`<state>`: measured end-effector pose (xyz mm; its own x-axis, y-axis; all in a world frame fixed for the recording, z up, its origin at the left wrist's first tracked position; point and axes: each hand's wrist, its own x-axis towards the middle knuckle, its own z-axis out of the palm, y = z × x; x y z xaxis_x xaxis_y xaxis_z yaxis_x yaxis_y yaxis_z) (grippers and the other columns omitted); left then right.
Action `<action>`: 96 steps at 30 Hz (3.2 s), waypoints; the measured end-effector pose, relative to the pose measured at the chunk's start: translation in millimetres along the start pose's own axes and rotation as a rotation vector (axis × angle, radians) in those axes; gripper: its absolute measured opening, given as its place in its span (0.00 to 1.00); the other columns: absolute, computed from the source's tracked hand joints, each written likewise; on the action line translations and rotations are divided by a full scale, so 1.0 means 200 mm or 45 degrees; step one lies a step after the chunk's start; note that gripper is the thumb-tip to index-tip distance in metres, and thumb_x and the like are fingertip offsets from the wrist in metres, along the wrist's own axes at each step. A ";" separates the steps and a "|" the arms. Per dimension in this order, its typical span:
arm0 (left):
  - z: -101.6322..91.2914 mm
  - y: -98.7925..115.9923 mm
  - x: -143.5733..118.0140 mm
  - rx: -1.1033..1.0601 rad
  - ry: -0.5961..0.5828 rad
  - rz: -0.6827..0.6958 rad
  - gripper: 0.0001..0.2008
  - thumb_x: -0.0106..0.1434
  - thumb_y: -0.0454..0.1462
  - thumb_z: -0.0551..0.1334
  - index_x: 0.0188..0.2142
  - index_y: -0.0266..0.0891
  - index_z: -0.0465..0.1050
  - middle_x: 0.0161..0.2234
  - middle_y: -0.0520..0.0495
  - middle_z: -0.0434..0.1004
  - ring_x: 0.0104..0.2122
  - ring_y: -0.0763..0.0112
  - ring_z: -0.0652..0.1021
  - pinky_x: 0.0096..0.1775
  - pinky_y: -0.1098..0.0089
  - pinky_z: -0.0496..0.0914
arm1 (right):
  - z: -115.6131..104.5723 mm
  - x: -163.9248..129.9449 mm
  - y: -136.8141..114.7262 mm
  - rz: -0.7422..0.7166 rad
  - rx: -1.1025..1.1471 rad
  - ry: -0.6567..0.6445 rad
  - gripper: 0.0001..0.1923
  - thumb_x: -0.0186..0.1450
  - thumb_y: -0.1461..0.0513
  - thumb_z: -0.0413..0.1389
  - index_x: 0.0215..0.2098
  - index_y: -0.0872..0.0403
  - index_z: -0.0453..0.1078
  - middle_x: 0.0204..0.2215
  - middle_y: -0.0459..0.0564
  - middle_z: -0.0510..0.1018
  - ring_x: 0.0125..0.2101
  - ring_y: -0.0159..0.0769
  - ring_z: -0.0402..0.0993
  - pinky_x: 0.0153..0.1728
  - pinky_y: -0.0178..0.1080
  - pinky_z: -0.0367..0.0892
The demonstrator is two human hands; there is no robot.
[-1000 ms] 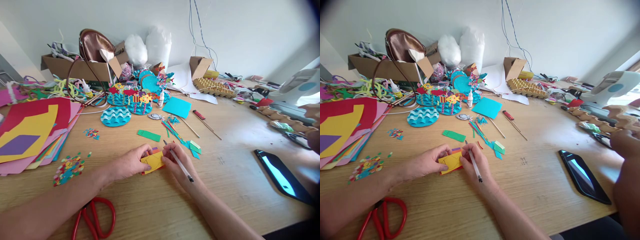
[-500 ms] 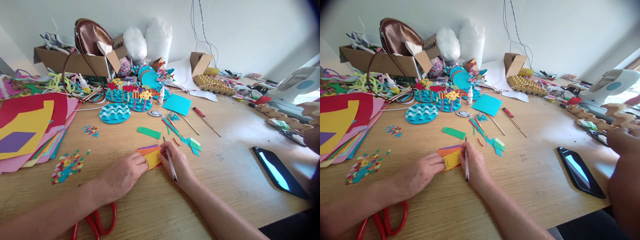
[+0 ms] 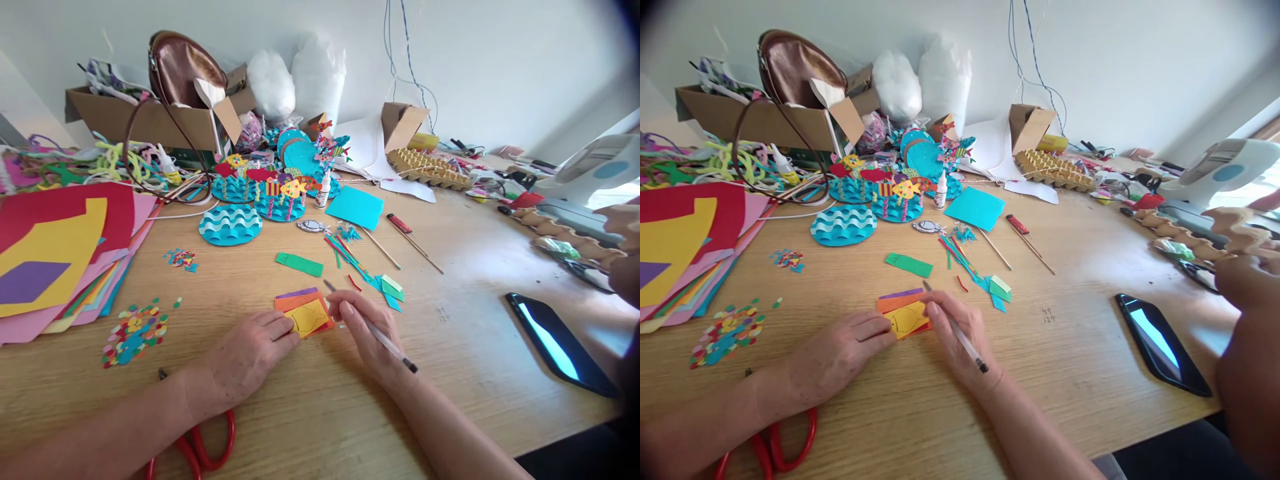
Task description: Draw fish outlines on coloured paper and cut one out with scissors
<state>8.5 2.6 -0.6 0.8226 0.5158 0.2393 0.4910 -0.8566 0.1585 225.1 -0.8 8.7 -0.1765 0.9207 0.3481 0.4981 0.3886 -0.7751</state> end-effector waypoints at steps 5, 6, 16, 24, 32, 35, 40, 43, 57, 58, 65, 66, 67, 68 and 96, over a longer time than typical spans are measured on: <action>0.01 0.01 0.00 0.089 0.063 0.005 0.13 0.67 0.27 0.48 0.44 0.36 0.68 0.40 0.45 0.73 0.42 0.65 0.73 0.45 0.65 0.70 | 0.05 -0.06 -0.03 0.243 0.073 -0.224 0.06 0.63 0.65 0.46 0.38 0.53 0.63 0.21 0.42 0.72 0.22 0.30 0.67 0.24 0.31 0.61; 0.01 0.01 0.00 0.094 0.062 -0.001 0.12 0.67 0.28 0.48 0.43 0.36 0.69 0.40 0.45 0.73 0.41 0.65 0.73 0.45 0.65 0.70 | 0.06 -0.06 -0.03 0.268 0.051 -0.232 0.04 0.62 0.65 0.46 0.36 0.52 0.62 0.20 0.41 0.71 0.20 0.30 0.66 0.23 0.31 0.60; 0.01 0.01 -0.01 0.141 0.072 0.022 0.16 0.69 0.29 0.45 0.46 0.35 0.69 0.47 0.44 0.73 0.46 0.65 0.72 0.49 0.65 0.69 | 0.07 -0.06 -0.05 0.050 -0.174 -0.239 0.05 0.60 0.67 0.47 0.32 0.51 0.62 0.18 0.41 0.69 0.18 0.30 0.66 0.21 0.30 0.57; 0.03 0.00 -0.01 0.137 0.088 0.048 0.17 0.68 0.28 0.44 0.47 0.33 0.69 0.45 0.42 0.74 0.45 0.63 0.73 0.47 0.63 0.70 | 0.08 -0.06 -0.05 0.000 -0.218 -0.268 0.06 0.61 0.68 0.47 0.33 0.52 0.63 0.20 0.42 0.70 0.19 0.30 0.67 0.21 0.30 0.58; 0.03 0.01 -0.01 0.095 0.094 0.035 0.16 0.68 0.28 0.45 0.47 0.32 0.69 0.45 0.41 0.74 0.44 0.62 0.73 0.46 0.61 0.71 | 0.08 -0.06 -0.05 0.009 -0.229 -0.270 0.06 0.61 0.68 0.47 0.33 0.52 0.63 0.19 0.41 0.70 0.19 0.30 0.67 0.21 0.31 0.58; 0.03 0.01 -0.01 0.101 0.102 0.035 0.16 0.68 0.28 0.44 0.46 0.32 0.69 0.44 0.41 0.74 0.44 0.62 0.73 0.46 0.62 0.71 | 0.08 -0.06 -0.05 0.016 -0.229 -0.281 0.06 0.61 0.68 0.47 0.33 0.52 0.63 0.19 0.41 0.69 0.18 0.30 0.66 0.21 0.31 0.58; 0.03 0.00 -0.01 0.101 0.099 0.024 0.17 0.68 0.28 0.44 0.46 0.33 0.69 0.44 0.42 0.74 0.45 0.64 0.73 0.46 0.63 0.71 | 0.08 -0.06 -0.05 0.016 -0.217 -0.277 0.06 0.61 0.68 0.47 0.33 0.52 0.62 0.20 0.41 0.70 0.18 0.29 0.66 0.21 0.31 0.58; 0.03 0.00 -0.01 0.097 0.097 0.023 0.17 0.68 0.28 0.44 0.46 0.34 0.69 0.44 0.43 0.74 0.45 0.64 0.73 0.46 0.63 0.71 | 0.08 -0.06 -0.05 0.006 -0.224 -0.271 0.06 0.61 0.68 0.47 0.33 0.52 0.62 0.19 0.41 0.68 0.18 0.30 0.65 0.21 0.31 0.58; 0.02 0.01 0.00 0.080 0.077 0.007 0.18 0.68 0.28 0.44 0.47 0.34 0.70 0.45 0.43 0.75 0.45 0.64 0.73 0.46 0.63 0.71 | 0.08 -0.06 -0.06 0.014 -0.252 -0.254 0.06 0.62 0.67 0.47 0.33 0.51 0.62 0.19 0.42 0.70 0.19 0.31 0.68 0.22 0.31 0.59; 0.02 0.01 0.00 0.091 0.079 0.010 0.18 0.68 0.28 0.44 0.47 0.34 0.70 0.45 0.43 0.75 0.45 0.64 0.73 0.46 0.63 0.71 | 0.08 -0.06 -0.06 0.011 -0.253 -0.249 0.06 0.62 0.67 0.47 0.32 0.51 0.62 0.19 0.42 0.70 0.19 0.31 0.68 0.21 0.31 0.59; 0.01 0.01 -0.01 0.125 0.079 0.024 0.18 0.68 0.28 0.43 0.46 0.34 0.70 0.45 0.43 0.75 0.44 0.64 0.73 0.45 0.65 0.71 | 0.08 -0.06 -0.06 0.013 -0.248 -0.229 0.05 0.61 0.67 0.46 0.33 0.51 0.61 0.18 0.40 0.67 0.17 0.30 0.66 0.21 0.31 0.58; 0.01 0.01 -0.01 0.125 0.076 0.022 0.18 0.68 0.28 0.43 0.46 0.34 0.70 0.45 0.44 0.75 0.44 0.64 0.73 0.46 0.65 0.71 | 0.08 -0.06 -0.06 0.015 -0.244 -0.225 0.05 0.61 0.68 0.46 0.33 0.51 0.61 0.18 0.40 0.67 0.17 0.30 0.65 0.20 0.31 0.57; 0.00 0.01 -0.01 0.122 0.072 0.019 0.18 0.68 0.28 0.44 0.46 0.34 0.70 0.45 0.44 0.75 0.44 0.65 0.73 0.46 0.66 0.70 | 0.08 -0.06 -0.06 0.016 -0.240 -0.222 0.06 0.61 0.68 0.46 0.33 0.51 0.60 0.17 0.40 0.66 0.17 0.30 0.65 0.20 0.31 0.57; 0.00 0.01 -0.01 0.117 0.072 0.020 0.18 0.68 0.28 0.44 0.46 0.34 0.70 0.45 0.44 0.75 0.44 0.65 0.73 0.46 0.66 0.70 | 0.08 -0.06 -0.06 0.018 -0.237 -0.218 0.05 0.61 0.68 0.46 0.33 0.51 0.60 0.17 0.39 0.66 0.16 0.29 0.64 0.20 0.31 0.56; -0.01 0.01 -0.01 0.148 0.068 0.019 0.19 0.67 0.26 0.44 0.48 0.34 0.69 0.45 0.46 0.75 0.46 0.67 0.72 0.48 0.68 0.68 | 0.06 -0.07 -0.06 0.079 -0.276 -0.164 0.06 0.60 0.68 0.45 0.31 0.52 0.60 0.16 0.39 0.63 0.16 0.29 0.59 0.22 0.31 0.56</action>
<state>7.4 -0.1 0.9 0.8154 0.4999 0.2920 0.5110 -0.8585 0.0427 210.4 -17.3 7.2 -0.2395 0.9451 0.2225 0.6794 0.3268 -0.6570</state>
